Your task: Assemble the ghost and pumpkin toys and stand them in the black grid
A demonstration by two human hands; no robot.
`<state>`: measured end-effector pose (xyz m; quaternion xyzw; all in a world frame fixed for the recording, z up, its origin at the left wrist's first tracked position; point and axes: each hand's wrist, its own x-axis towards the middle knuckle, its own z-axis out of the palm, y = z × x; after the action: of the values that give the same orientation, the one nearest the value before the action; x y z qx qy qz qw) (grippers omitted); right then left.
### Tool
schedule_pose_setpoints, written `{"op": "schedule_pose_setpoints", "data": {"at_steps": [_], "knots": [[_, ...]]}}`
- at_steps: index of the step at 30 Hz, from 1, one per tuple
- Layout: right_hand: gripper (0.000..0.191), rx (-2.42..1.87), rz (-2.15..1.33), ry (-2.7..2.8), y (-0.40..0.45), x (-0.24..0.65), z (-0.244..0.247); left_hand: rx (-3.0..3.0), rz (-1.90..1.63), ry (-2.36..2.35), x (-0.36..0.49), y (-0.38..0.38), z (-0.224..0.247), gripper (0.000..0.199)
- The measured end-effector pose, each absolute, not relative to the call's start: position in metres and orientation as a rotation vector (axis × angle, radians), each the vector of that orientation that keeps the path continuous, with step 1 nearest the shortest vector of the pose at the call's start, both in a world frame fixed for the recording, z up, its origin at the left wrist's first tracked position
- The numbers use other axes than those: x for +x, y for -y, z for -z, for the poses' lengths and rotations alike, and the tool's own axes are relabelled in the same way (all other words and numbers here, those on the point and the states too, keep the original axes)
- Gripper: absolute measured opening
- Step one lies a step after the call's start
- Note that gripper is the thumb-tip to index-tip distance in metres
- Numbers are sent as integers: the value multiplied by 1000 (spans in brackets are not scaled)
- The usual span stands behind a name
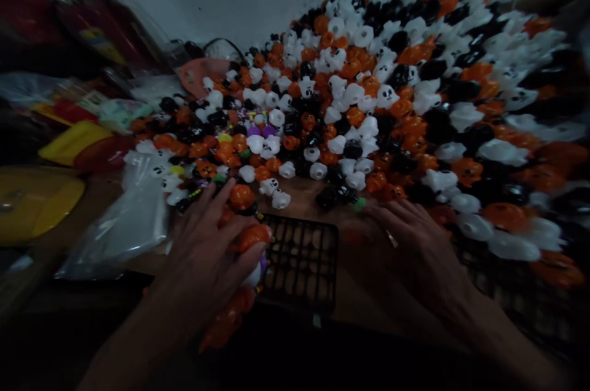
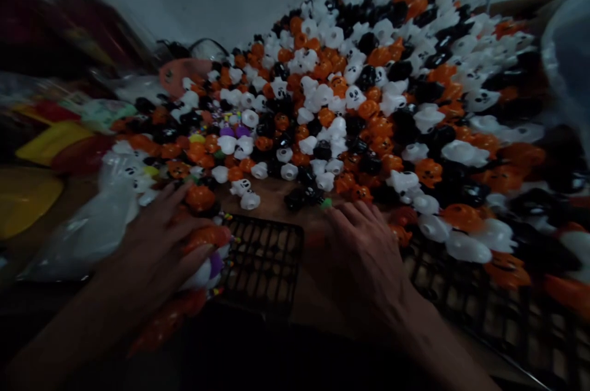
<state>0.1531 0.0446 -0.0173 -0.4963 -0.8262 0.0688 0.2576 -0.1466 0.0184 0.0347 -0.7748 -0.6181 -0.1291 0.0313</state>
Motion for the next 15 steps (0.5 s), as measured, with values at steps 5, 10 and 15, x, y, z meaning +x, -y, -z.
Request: {"op": "schedule_pose_setpoints", "data": {"at_steps": [5, 10, 15], "knots": [[22, -1274, -317, 2293, -75, 92, 8, -2450, 153, 1918, -140, -15, -44, 29], [16, -1309, -438, 2427, -109, 40, -7, -2468, 154, 1941, -133, -14, -48, 26], [18, -1232, -410, 2478, -138, 19, -21, -2421, 367, 2053, -127, -6, -45, 24]]}}
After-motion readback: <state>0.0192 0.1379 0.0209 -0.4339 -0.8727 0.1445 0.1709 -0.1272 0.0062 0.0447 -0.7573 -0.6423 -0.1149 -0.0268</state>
